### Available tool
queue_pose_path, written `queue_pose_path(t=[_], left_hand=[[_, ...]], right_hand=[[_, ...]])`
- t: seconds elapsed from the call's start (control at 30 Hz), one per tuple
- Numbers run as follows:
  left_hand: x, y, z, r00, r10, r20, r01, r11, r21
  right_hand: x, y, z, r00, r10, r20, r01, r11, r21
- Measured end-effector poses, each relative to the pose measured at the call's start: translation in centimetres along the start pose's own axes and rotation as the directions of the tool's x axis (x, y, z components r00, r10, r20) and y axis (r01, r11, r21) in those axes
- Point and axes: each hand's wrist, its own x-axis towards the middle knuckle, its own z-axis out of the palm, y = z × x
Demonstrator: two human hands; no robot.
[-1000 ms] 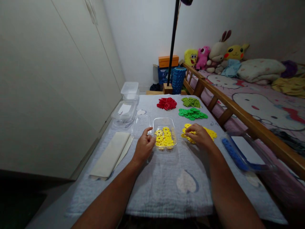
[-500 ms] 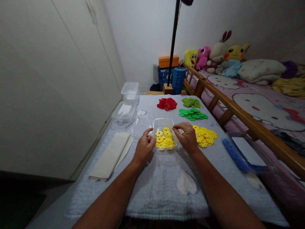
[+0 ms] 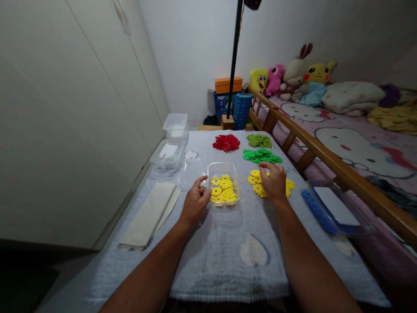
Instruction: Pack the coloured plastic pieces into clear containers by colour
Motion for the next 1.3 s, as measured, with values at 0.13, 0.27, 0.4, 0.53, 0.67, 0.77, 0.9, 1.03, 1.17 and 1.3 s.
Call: queue_pose_path(t=[0.13,0.27,0.4,0.53,0.67,0.77,0.9,1.03,1.17,1.3], left_hand=[[0.0,0.2,0.0,1.000,-0.006,-0.002,0.006,1.000,-0.001],[0.0,0.2,0.0,1.000,-0.010,-0.001,0.010,1.000,0.001],[0.0,0.3,-0.1,1.000,-0.010,-0.002,0.010,1.000,0.012],[0.0,0.2,0.0,1.000,-0.004,0.003,0.004,1.000,0.010],[0.0,0.1,0.0,1.000,-0.003,0.001,0.003,1.000,0.015],[0.1,0.1,-0.1,1.000,-0.003,0.002,0.003,1.000,0.017],[0.0,0.1,-0.1,1.000,0.001,-0.003,-0.001,1.000,0.011],[-0.1,0.2,0.0,1.000,-0.006,0.003,0.006,1.000,-0.008],[-0.2,0.4,-0.1,1.000,-0.012,-0.009,0.012,1.000,-0.018],[-0.2,0.6,-0.1,1.000,-0.009,-0.008,0.009,1.000,-0.019]], right_hand=[[-0.2,2.2,0.2,0.987,0.077,0.141,-0.036,0.962,-0.271],[-1.0,2.6,1.0,0.968,0.041,0.249,0.070,0.905,-0.419],[-1.4,2.4,1.3,0.959,0.026,0.281,0.122,0.859,-0.496],[-1.4,2.5,1.5,0.965,0.017,0.261,0.113,0.872,-0.477],[-1.1,2.5,1.4,0.980,-0.017,0.200,0.099,0.908,-0.407],[-0.9,2.3,1.2,0.992,-0.067,0.110,0.100,0.938,-0.332],[-1.0,1.6,1.1,0.995,-0.103,0.014,0.104,0.977,-0.184],[-1.7,-0.3,1.0,0.985,-0.172,0.011,0.171,0.984,0.046],[-2.5,-2.9,0.4,0.967,-0.255,-0.011,0.253,0.951,0.180],[-2.9,-5.1,-0.2,0.956,-0.282,0.079,0.269,0.952,0.145]])
